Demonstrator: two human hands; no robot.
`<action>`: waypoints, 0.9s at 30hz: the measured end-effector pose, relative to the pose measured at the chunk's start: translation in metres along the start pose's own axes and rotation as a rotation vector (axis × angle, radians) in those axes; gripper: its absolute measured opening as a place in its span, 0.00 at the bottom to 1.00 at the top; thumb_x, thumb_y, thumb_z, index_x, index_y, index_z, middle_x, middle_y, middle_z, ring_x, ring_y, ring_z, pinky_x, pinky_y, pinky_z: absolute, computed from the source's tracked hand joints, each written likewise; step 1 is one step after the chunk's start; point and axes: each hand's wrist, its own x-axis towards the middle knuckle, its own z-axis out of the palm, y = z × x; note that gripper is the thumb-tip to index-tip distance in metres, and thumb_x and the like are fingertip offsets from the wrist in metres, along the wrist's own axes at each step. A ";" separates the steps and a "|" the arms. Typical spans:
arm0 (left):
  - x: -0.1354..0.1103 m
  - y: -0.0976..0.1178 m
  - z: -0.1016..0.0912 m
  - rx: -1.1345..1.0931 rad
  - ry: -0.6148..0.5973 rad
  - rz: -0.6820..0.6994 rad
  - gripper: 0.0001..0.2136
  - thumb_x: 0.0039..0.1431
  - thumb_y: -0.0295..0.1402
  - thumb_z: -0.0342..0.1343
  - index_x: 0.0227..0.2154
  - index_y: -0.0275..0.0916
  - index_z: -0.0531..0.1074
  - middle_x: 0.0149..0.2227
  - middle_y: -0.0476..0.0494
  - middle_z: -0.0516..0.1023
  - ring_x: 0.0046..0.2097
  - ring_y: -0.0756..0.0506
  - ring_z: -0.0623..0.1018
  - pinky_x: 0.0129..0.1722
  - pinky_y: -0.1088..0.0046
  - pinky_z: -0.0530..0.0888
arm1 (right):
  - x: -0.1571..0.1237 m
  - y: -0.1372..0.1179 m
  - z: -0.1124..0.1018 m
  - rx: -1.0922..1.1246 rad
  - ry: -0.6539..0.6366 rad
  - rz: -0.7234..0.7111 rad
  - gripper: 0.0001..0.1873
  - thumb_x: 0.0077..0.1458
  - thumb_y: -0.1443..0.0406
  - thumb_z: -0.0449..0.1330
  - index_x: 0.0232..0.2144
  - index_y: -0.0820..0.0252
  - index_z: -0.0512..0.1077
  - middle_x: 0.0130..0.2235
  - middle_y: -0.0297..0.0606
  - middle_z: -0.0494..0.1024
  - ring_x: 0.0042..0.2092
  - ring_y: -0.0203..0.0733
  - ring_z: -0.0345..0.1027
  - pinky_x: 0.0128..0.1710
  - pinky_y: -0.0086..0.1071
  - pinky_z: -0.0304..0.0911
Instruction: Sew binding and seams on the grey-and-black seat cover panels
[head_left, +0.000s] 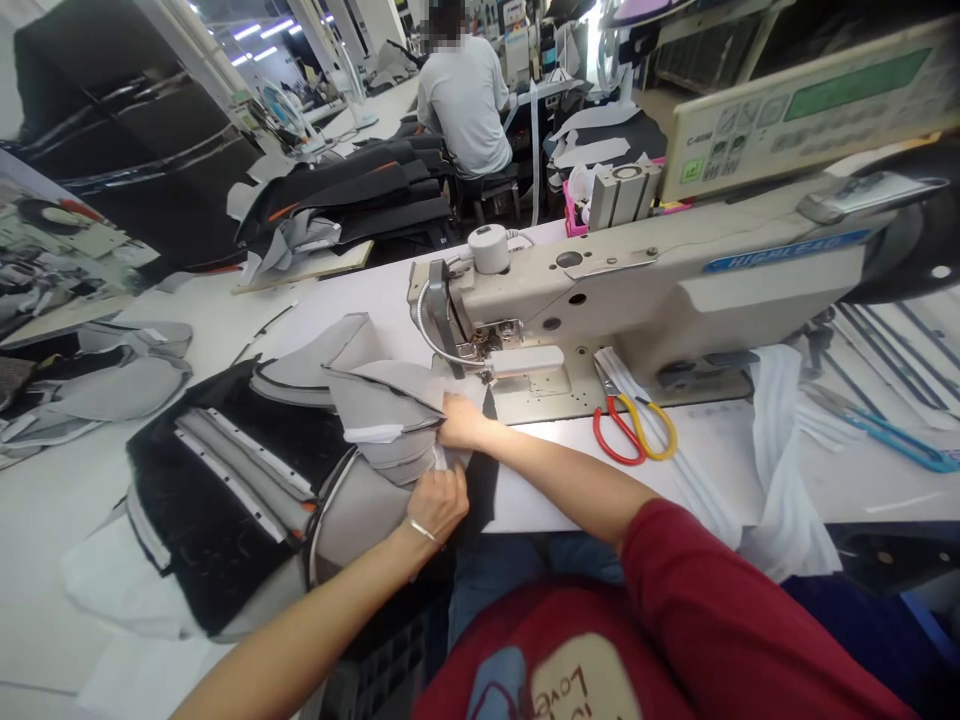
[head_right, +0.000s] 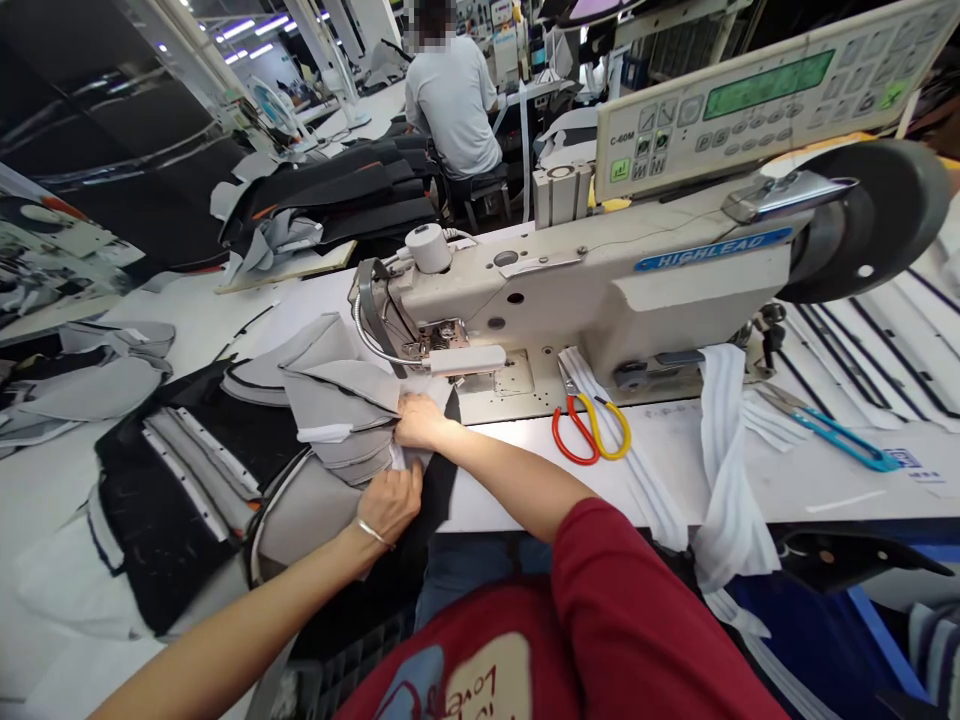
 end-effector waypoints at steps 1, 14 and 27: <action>0.003 0.000 0.000 -0.003 -0.036 -0.012 0.16 0.51 0.17 0.37 0.37 0.24 0.69 0.15 0.41 0.66 0.18 0.45 0.68 0.15 0.70 0.62 | 0.008 0.000 -0.001 -0.020 -0.050 0.021 0.12 0.43 0.68 0.53 0.34 0.65 0.69 0.37 0.46 0.73 0.41 0.44 0.65 0.43 0.34 0.57; 0.063 -0.042 -0.005 -0.291 -0.422 0.168 0.10 0.52 0.22 0.43 0.27 0.31 0.71 0.34 0.36 0.68 0.38 0.43 0.68 0.30 0.68 0.68 | -0.090 0.022 -0.025 -0.286 -0.065 -0.208 0.12 0.55 0.72 0.43 0.31 0.66 0.65 0.31 0.44 0.69 0.36 0.40 0.64 0.34 0.35 0.58; 0.072 -0.053 0.001 -0.675 -0.459 -0.006 0.18 0.45 0.23 0.44 0.41 0.34 0.68 0.43 0.41 0.71 0.43 0.45 0.69 0.45 0.70 0.66 | -0.091 -0.002 0.004 -0.324 0.010 -0.361 0.16 0.53 0.69 0.47 0.40 0.75 0.68 0.40 0.57 0.70 0.44 0.50 0.62 0.44 0.45 0.55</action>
